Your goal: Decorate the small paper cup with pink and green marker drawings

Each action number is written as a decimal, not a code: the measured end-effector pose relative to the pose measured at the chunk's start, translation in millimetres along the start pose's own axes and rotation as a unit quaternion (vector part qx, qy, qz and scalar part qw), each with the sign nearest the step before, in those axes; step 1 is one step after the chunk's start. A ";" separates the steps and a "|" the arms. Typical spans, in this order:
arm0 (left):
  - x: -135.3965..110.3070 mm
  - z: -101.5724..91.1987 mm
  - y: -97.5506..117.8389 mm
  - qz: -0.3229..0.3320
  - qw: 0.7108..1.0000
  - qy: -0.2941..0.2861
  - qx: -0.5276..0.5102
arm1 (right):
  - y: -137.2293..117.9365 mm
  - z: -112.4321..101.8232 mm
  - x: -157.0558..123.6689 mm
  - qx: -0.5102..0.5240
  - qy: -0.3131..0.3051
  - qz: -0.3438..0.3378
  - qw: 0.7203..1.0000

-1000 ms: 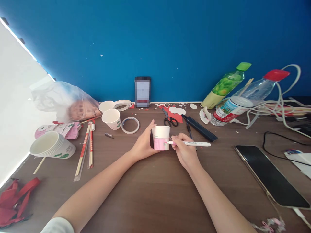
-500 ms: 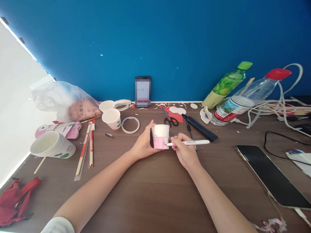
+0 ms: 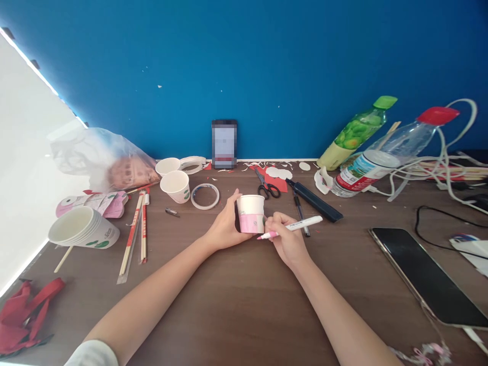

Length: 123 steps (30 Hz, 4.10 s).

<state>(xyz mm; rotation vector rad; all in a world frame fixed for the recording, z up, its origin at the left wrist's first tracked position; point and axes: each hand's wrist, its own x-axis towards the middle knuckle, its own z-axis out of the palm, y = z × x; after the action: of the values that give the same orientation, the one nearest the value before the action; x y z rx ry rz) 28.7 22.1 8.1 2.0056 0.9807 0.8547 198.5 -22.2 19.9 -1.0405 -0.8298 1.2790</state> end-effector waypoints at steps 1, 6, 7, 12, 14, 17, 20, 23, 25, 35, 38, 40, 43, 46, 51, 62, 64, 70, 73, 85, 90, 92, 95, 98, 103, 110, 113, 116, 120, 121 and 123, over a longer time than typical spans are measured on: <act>-0.2 0.4 -0.7 0.003 1.000 0.001 -0.005 | -1.6 0.7 -0.2 0.020 -0.004 0.002 1.000; 0.1 2.2 -4.5 0.027 0.999 0.002 -0.021 | -8.4 -0.7 0.0 0.039 0.029 -0.012 0.999; 0.3 2.4 -4.9 0.034 0.999 0.003 -0.021 | -8.8 -1.2 -0.1 0.032 0.030 -0.012 0.999; 0.4 2.8 -4.3 0.059 0.998 0.016 -0.018 | -7.9 -2.0 -0.3 0.025 0.010 -0.033 0.999; 0.1 2.7 -4.1 0.062 0.998 0.016 -0.019 | -7.3 -2.2 0.6 0.033 0.007 -0.050 0.998; 0.2 2.8 -4.7 0.068 0.997 0.015 -0.016 | -7.0 -2.4 1.7 0.041 0.009 -0.062 0.997; 0.7 3.0 -5.4 0.079 0.997 0.017 -0.010 | -7.0 -1.8 1.3 0.024 0.007 -0.058 0.998; 1.1 3.4 -5.6 0.086 0.996 0.018 -0.009 | -7.1 -0.4 0.3 0.013 0.010 -0.060 0.998; 1.1 3.6 -5.6 0.089 0.996 0.019 -0.008 | -7.3 0.5 -0.1 0.011 0.014 -0.059 0.998; 0.8 3.3 -5.4 0.083 0.996 0.022 -0.007 | -7.3 0.2 0.1 -0.004 0.020 -0.055 0.998; 0.7 3.0 -5.6 0.078 0.997 0.021 -0.007 | -6.9 0.1 0.4 -0.009 0.023 -0.056 0.998; 0.6 3.2 -6.3 0.074 0.997 0.021 -0.008 | -6.6 0.0 1.1 -0.008 0.024 -0.054 0.998; 0.5 3.5 -7.5 0.068 0.997 0.020 -0.010 | -5.7 -0.6 2.2 -0.007 0.022 -0.050 0.998; 0.5 3.2 -7.7 0.066 0.998 0.018 -0.012 | -4.9 -1.4 2.8 -0.001 0.020 -0.046 0.999; 0.2 1.7 -5.4 0.046 0.999 0.009 -0.018 | -3.7 -2.1 2.8 0.005 0.011 -0.043 0.999; 2.0 0.2 -1.9 0.031 0.999 0.006 -0.039 | -1.2 -1.6 3.7 0.001 0.014 -0.028 1.000; 2.3 -0.3 -0.8 0.028 0.999 0.006 -0.039 | -1.0 -2.1 3.5 0.000 0.008 -0.029 1.000; 2.2 -1.5 1.8 0.022 0.999 0.003 -0.038 | -0.4 -3.7 2.7 -0.001 0.004 -0.023 1.000; 2.5 -2.3 3.6 0.017 0.999 0.002 -0.032 | -0.2 -3.7 2.6 0.001 0.001 -0.021 1.000; 2.8 -1.9 1.9 0.026 0.999 0.005 -0.025 | -0.8 -2.4 1.1 0.002 -0.003 -0.012 1.000; 2.2 -0.8 0.3 0.020 0.999 0.005 -0.027 | -3.1 -2.4 2.0 0.049 0.000 -0.004 0.999; 2.0 -0.4 -0.2 0.016 0.999 0.003 -0.031 | -3.7 -3.4 3.6 0.068 0.015 -0.010 0.997; 1.6 -0.3 -1.0 0.016 0.999 -0.001 -0.032 | -3.9 -5.2 5.6 0.055 0.029 -0.020 0.998; 1.3 0.2 -2.4 0.026 0.999 -0.001 -0.033 | -4.2 -6.5 5.4 0.035 0.024 -0.024 0.999; 1.4 1.6 -4.8 0.041 0.999 0.006 -0.035 | -5.8 -6.4 4.2 0.026 0.021 -0.029 0.999; 1.6 0.4 -2.3 0.038 0.998 0.005 -0.048 | -7.0 -5.0 3.3 0.004 0.023 -0.020 1.000; 1.6 0.2 -1.4 0.033 0.998 0.008 -0.053 | -6.5 -5.3 3.4 -0.005 0.023 -0.019 1.000; 1.6 0.0 -0.8 0.029 0.998 0.009 -0.054 | -5.7 -5.9 4.1 -0.013 0.026 -0.020 0.999; 1.8 -0.3 -0.2 0.022 0.998 0.006 -0.055 | -5.0 -6.6 4.8 -0.011 0.019 -0.016 1.000; 1.8 -0.3 -0.3 0.022 0.998 0.006 -0.055 | -5.0 -6.5 4.9 -0.011 0.018 -0.015 1.000; 1.9 -0.1 -0.8 0.025 0.998 0.006 -0.053 | -5.1 -6.3 5.0 -0.010 0.018 -0.014 1.000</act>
<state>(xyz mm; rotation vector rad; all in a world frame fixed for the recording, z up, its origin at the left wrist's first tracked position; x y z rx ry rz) 29.2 24.1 8.0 1.9432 0.8773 0.9281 206.8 -18.1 22.3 -1.0625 -0.8285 1.2271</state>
